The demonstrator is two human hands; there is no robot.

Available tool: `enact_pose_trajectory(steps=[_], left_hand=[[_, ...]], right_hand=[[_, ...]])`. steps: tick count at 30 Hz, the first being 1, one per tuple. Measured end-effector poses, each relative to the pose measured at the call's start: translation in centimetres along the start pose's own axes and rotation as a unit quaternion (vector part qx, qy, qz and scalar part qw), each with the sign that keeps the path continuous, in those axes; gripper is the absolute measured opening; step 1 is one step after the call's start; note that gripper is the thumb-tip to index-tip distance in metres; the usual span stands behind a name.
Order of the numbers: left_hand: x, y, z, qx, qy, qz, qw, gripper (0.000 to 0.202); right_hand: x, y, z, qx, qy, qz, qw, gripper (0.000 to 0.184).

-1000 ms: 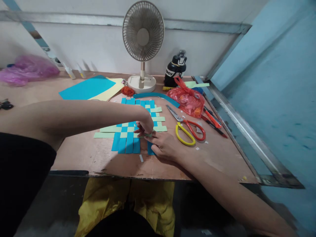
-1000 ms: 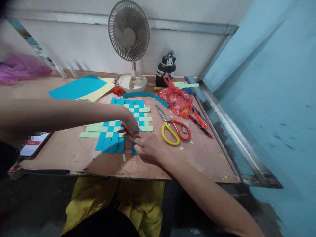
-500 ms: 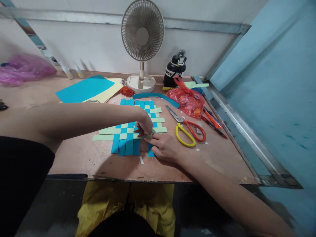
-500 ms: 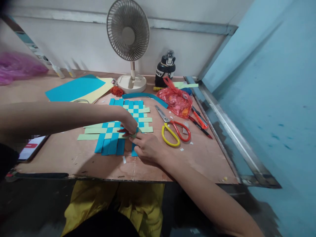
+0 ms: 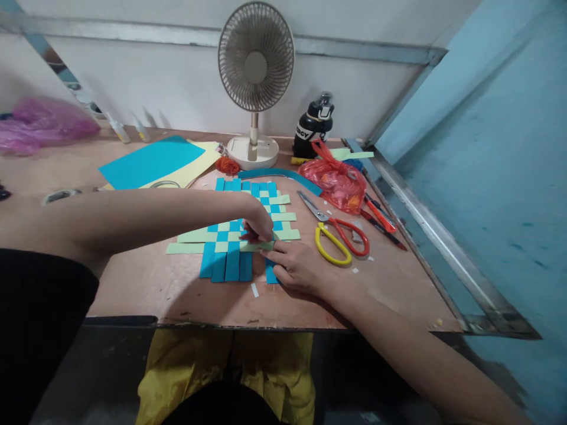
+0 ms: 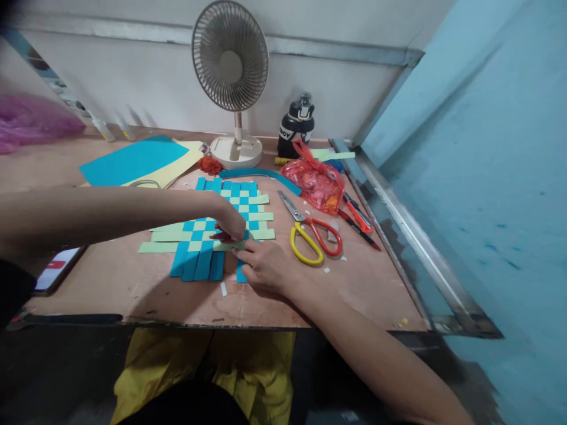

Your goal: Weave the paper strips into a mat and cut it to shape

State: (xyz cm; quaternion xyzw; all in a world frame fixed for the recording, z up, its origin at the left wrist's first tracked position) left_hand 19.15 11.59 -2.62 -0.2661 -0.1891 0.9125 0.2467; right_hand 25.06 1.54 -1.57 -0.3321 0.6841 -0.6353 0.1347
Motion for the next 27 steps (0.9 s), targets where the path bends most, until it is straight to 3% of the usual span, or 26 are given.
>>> enact_pose_trajectory(steps=[6, 10, 12, 13, 15, 16, 20, 27], left_hand=[[0.4, -0.7, 1.6, -0.016, 0.012, 0.026, 0.999, 0.014], [1.0, -2.5, 5.1, -0.093, 0.048, 0.031, 0.994, 0.024], [1.9, -3.0, 7.1, -0.178, 0.054, 0.023, 0.982, 0.037], [2.6, -3.4, 8.1, -0.252, 0.045, 0.015, 0.966, 0.042], [4.4, -3.9, 10.7, -0.472, 0.01, 0.04, 0.881, 0.043], [5.4, -3.2, 11.3, -0.527, 0.002, 0.087, 0.845, 0.043], [6.8, 0.3, 10.1, -0.537, 0.028, 0.162, 0.827, 0.057], [4.6, 2.9, 9.4, -0.507, 0.149, 0.243, 0.814, 0.063]], right_hand=[[0.0, -0.2, 0.1, 0.003, 0.006, -0.014, 1.0, 0.043], [0.0, -0.4, 0.1, 0.004, 0.012, -0.017, 1.0, 0.044], [0.0, -0.4, 0.2, 0.005, 0.012, -0.012, 1.0, 0.043], [0.0, -0.3, 0.2, 0.007, 0.01, -0.009, 1.0, 0.043], [0.1, -0.2, 0.2, 0.014, 0.004, -0.001, 1.0, 0.044], [0.2, -0.2, 0.3, 0.016, 0.001, 0.003, 1.0, 0.044], [0.2, -0.1, 0.3, 0.01, 0.002, 0.027, 1.0, 0.046], [0.3, -0.1, 0.2, 0.0, 0.004, 0.04, 0.999, 0.044]])
Point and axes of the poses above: each hand's wrist, its own z-axis away from the middle knuckle, its own y-axis out of the palm, x = y × z, the point moved 7 cm from there along -z, towards the middle knuckle, and after that the axes turned 9 degrees about y, right-handed, at the moved point
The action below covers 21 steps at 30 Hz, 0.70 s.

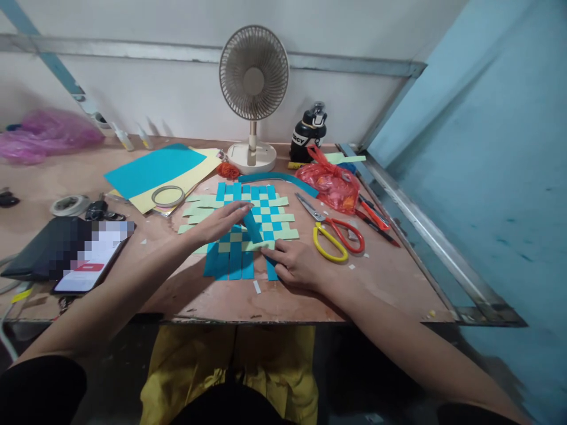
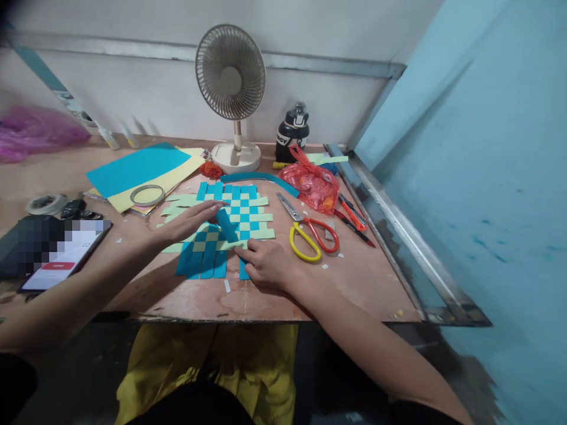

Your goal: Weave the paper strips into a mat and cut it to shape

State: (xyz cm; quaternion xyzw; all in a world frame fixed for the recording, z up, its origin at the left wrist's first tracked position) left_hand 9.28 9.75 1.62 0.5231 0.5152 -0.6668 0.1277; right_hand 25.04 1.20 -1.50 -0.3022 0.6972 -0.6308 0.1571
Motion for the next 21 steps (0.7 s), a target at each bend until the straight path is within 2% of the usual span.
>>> enact_pose_trajectory(steps=[6, 9, 12, 14, 21], left_hand=[[-0.6, 1.9, 2.6, 0.039, 0.017, -0.038, 0.998, 0.07], [-0.6, 3.0, 3.7, 0.087, 0.052, -0.088, 0.991, 0.071], [-0.9, 4.2, 4.6, 0.142, 0.145, -0.16, 0.966, 0.072], [-0.8, 5.0, 5.3, 0.161, 0.193, -0.216, 0.944, 0.076], [-0.6, 7.1, 7.3, 0.195, 0.248, -0.359, 0.878, 0.095]], right_hand=[[0.0, 0.0, 0.1, 0.008, 0.0, 0.005, 1.0, 0.043], [0.0, 0.0, 0.1, 0.01, 0.003, 0.003, 1.0, 0.035], [0.1, 0.0, 0.0, 0.015, 0.01, 0.013, 1.0, 0.025], [0.2, -0.1, 0.0, 0.018, 0.01, 0.02, 1.0, 0.024], [-0.1, -0.3, 0.2, -0.023, -0.012, -0.015, 1.0, 0.035]])
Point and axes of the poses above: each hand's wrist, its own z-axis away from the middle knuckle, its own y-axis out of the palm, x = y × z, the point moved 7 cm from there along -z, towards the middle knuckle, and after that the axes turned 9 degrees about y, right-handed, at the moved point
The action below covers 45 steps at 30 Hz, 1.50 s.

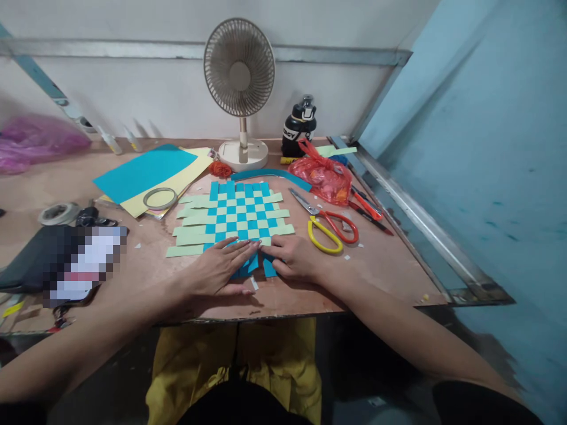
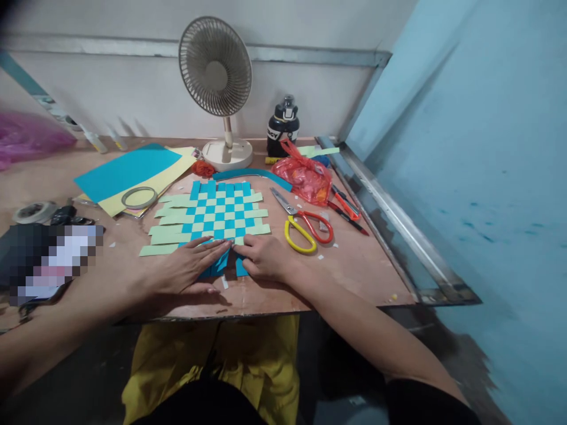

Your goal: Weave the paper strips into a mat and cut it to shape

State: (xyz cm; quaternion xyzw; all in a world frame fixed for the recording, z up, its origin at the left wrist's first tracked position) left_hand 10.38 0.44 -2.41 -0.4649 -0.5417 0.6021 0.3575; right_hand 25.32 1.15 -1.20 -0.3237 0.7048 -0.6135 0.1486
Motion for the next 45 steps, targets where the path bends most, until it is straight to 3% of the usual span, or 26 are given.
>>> enact_pose_trajectory(steps=[3, 6, 9, 15, 23, 28, 34, 37, 39, 40, 43, 45], left_hand=[[-0.3, 0.2, 0.1, 0.015, 0.006, -0.028, 0.999, 0.099], [-0.5, 0.0, 0.1, 0.023, 0.015, -0.039, 0.999, 0.099], [-0.4, -0.5, -0.3, 0.01, 0.004, -0.032, 0.999, 0.099], [0.0, 0.4, -1.6, 0.025, -0.027, 0.004, 0.999, 0.101], [0.0, 0.2, -1.9, 0.031, -0.002, 0.044, 0.999, 0.099], [-0.2, -0.2, -2.3, -0.021, 0.004, 0.075, 0.997, 0.106], [-0.4, 1.2, -2.8, -0.049, 0.024, 0.109, 0.993, 0.107], [-0.4, 0.3, -2.5, -0.062, 0.024, 0.087, 0.994, 0.102], [0.9, -1.4, -1.4, -0.082, -0.03, 0.064, 0.994, 0.099], [2.1, -2.5, -0.3, -0.096, -0.086, 0.054, 0.99, 0.098], [6.9, -5.7, 4.7, -0.124, -0.291, 0.047, 0.948, 0.079], [9.2, -6.8, 7.8, -0.123, -0.356, 0.055, 0.925, 0.061]], right_hand=[[-0.4, -0.6, 0.3, -0.039, -0.008, -0.021, 0.999, 0.036], [-1.5, -2.0, 0.7, -0.1, 0.041, -0.034, 0.994, 0.038], [-2.4, -2.9, 1.0, -0.12, 0.084, -0.041, 0.988, 0.037], [-2.9, -3.5, 1.2, -0.177, 0.049, -0.068, 0.981, 0.036], [-3.5, -3.3, 1.2, -0.176, 0.083, -0.071, 0.978, 0.039], [-3.7, -3.1, 1.1, -0.177, 0.1, -0.07, 0.976, 0.04], [-3.9, -1.8, 0.5, -0.155, 0.102, -0.052, 0.981, 0.039], [-4.6, -1.6, 0.5, -0.164, 0.11, -0.041, 0.979, 0.039], [-5.3, -1.7, 0.7, -0.171, 0.124, -0.042, 0.976, 0.039], [-5.6, -1.8, 0.8, -0.176, 0.135, -0.045, 0.974, 0.039], [-6.1, -2.3, 0.8, -0.18, 0.158, -0.053, 0.97, 0.037], [-6.0, -2.2, 0.5, -0.165, 0.163, -0.06, 0.971, 0.037]])
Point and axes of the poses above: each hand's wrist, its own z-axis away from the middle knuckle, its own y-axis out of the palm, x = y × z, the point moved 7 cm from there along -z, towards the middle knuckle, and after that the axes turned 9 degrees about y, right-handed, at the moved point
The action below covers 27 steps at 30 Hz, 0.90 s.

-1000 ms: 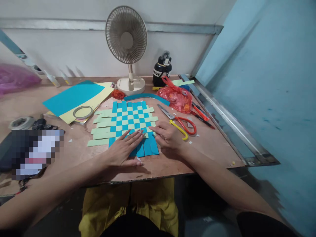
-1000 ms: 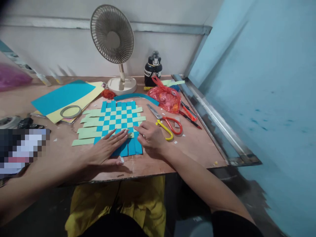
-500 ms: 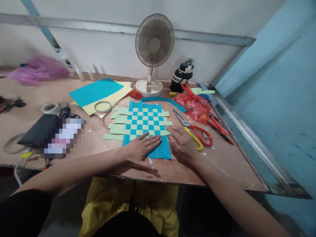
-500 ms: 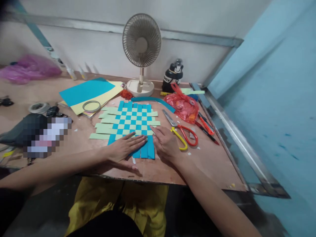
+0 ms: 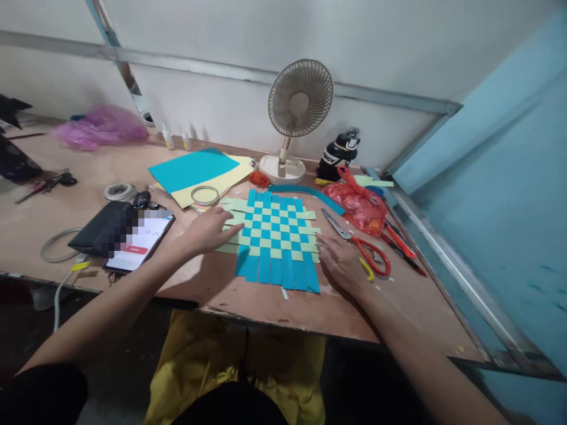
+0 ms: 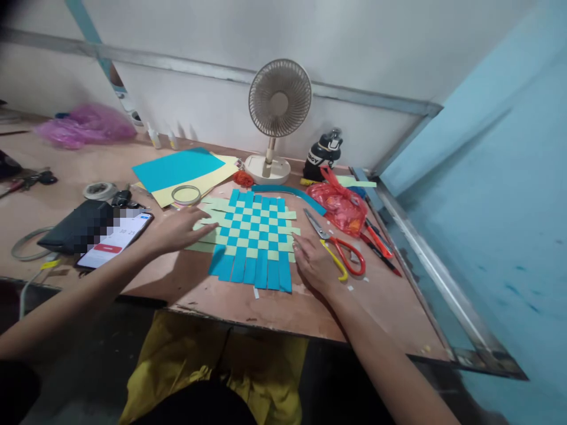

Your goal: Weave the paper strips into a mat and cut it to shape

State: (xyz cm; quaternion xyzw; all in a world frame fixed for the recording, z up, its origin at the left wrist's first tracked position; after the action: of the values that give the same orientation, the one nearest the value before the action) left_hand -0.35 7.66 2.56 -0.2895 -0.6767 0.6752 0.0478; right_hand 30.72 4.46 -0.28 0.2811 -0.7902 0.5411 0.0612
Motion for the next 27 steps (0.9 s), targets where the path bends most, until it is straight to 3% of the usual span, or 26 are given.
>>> enact_pose_trajectory(steps=[4, 9, 11, 15, 20, 23, 27], left_hand=[[3.2, -0.2, 0.8, 0.021, -0.023, 0.035, 0.999, 0.04], [4.8, 0.7, 0.0, 0.009, -0.028, 0.086, 0.996, 0.043], [5.9, 0.4, -1.5, -0.005, -0.036, 0.092, 0.995, 0.043], [7.3, 0.2, -6.7, -0.012, -0.06, 0.091, 0.994, 0.037], [6.2, 1.8, -12.5, 0.016, -0.089, 0.073, 0.993, 0.033], [5.9, 2.6, -14.0, 0.033, -0.114, 0.059, 0.991, 0.035], [6.2, 2.8, -14.1, 0.055, -0.14, 0.065, 0.987, 0.035]], right_hand=[[0.5, 0.8, -0.1, 0.034, -0.001, 0.005, 0.999, 0.039], [-1.1, 0.1, -0.9, 0.003, 0.029, 0.005, 1.0, 0.038], [-2.4, -0.4, -2.7, 0.004, 0.068, -0.015, 0.998, 0.035], [-4.9, 0.6, -8.9, 0.091, 0.186, -0.025, 0.978, 0.03], [-5.9, 3.5, -16.2, 0.095, 0.249, 0.004, 0.964, 0.02], [-6.5, 5.6, -17.8, 0.096, 0.285, 0.006, 0.954, 0.021], [-7.0, 7.0, -17.9, 0.101, 0.301, -0.054, 0.947, 0.025]])
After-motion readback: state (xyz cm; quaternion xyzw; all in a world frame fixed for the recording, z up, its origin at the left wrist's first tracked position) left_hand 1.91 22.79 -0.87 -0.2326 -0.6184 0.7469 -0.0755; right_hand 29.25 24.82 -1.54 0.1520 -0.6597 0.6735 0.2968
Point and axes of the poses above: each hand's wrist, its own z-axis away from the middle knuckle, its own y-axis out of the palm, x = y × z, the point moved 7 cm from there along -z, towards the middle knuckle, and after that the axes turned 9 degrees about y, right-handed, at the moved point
